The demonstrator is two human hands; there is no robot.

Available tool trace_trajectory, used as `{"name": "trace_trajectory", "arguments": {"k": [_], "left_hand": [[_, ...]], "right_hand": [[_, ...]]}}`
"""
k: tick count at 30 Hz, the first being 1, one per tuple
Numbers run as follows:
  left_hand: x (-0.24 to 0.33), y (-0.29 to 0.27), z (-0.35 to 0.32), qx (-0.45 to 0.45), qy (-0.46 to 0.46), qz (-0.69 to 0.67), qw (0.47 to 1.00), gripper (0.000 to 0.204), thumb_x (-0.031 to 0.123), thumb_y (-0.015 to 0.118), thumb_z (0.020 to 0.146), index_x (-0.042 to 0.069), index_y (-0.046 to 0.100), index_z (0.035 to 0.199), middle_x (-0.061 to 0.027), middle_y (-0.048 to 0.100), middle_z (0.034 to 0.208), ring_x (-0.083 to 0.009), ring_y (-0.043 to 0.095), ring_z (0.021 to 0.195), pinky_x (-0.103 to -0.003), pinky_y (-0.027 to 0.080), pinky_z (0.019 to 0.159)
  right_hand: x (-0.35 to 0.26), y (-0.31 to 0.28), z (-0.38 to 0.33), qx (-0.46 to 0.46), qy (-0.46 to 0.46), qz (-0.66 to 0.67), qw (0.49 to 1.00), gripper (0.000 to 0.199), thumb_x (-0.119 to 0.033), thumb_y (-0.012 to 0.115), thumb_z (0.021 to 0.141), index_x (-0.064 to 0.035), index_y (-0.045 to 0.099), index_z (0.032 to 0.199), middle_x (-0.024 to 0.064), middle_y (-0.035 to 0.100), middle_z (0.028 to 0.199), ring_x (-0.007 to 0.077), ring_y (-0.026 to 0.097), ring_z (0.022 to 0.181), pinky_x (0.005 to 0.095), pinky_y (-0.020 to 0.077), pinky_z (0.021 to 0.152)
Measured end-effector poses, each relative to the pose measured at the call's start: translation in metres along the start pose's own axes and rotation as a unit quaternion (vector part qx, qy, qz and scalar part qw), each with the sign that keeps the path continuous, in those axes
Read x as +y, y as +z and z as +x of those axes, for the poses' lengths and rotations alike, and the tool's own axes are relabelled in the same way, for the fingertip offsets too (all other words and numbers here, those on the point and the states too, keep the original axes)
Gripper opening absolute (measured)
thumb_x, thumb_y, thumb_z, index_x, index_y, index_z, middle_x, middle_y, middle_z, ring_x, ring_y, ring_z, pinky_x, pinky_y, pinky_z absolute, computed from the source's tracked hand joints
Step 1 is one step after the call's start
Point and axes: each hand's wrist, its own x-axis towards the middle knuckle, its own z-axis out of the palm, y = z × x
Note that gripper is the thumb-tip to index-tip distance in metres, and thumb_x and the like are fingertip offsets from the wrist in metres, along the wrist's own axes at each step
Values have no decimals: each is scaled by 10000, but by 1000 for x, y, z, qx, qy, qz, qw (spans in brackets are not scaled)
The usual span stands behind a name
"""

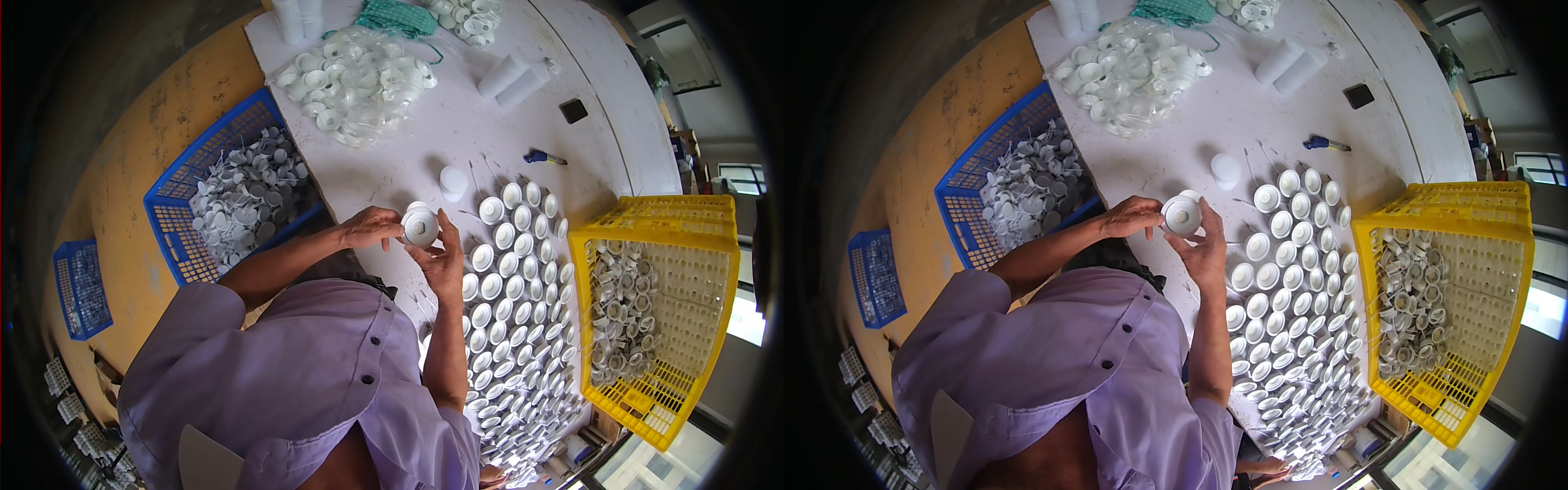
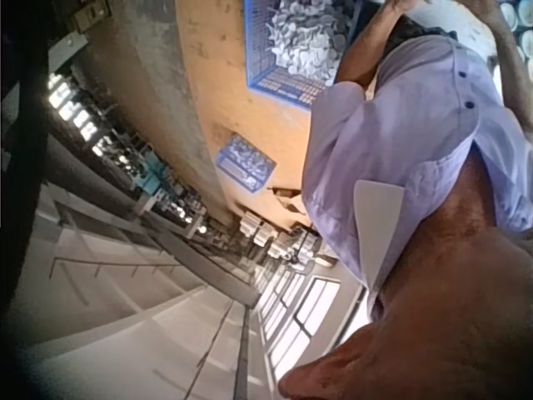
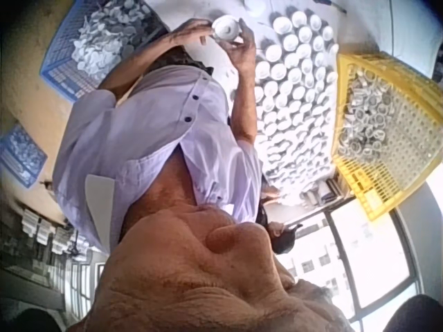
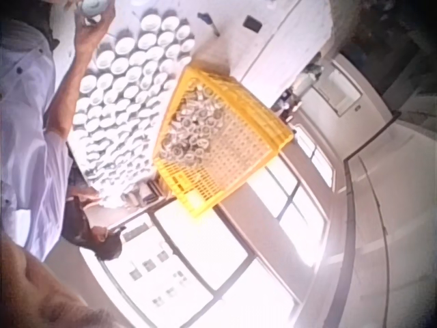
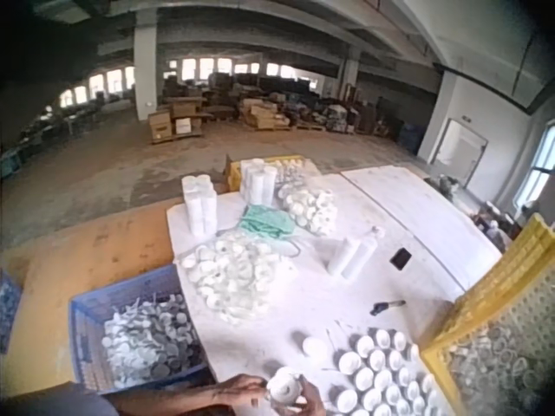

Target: The person assembles small white circular components by hand, inserting small wires into them at a workshop table.

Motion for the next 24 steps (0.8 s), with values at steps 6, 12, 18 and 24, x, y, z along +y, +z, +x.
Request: {"name": "trace_trajectory", "arguments": {"k": [6,12,18,24], "left_hand": [[2,9,3,-20,23,-24,999,286,237,537,910,-18,584,1030,-82,623,921,-157,608,701,-297,492,679],[10,21,4,1,23,34,999,297,271,546,915,-5,585,1016,-75,630,882,-151,613,737,-299,491,705],[3,28,11,7,22,82,996,332,305,552,916,-9,585,1017,-72,636,860,-139,612,749,-296,490,698],[3,42,15,59,55,154,985,329,300,558,877,-17,606,950,-102,641,732,-153,611,648,-299,483,609]], "right_hand": [[27,-11,-10,33,150,162,975,417,-206,608,891,-4,535,1249,95,653,1036,109,613,819,238,527,613],[23,-5,-13,95,133,101,981,325,-184,579,898,-14,604,1174,54,674,856,71,584,675,226,499,559],[23,-6,-20,122,135,99,978,312,-169,615,870,-2,622,1133,51,666,785,59,562,609,213,474,536],[20,-8,-25,154,150,102,971,311,-156,625,864,7,619,1129,30,641,730,45,538,581,200,455,524]]}}
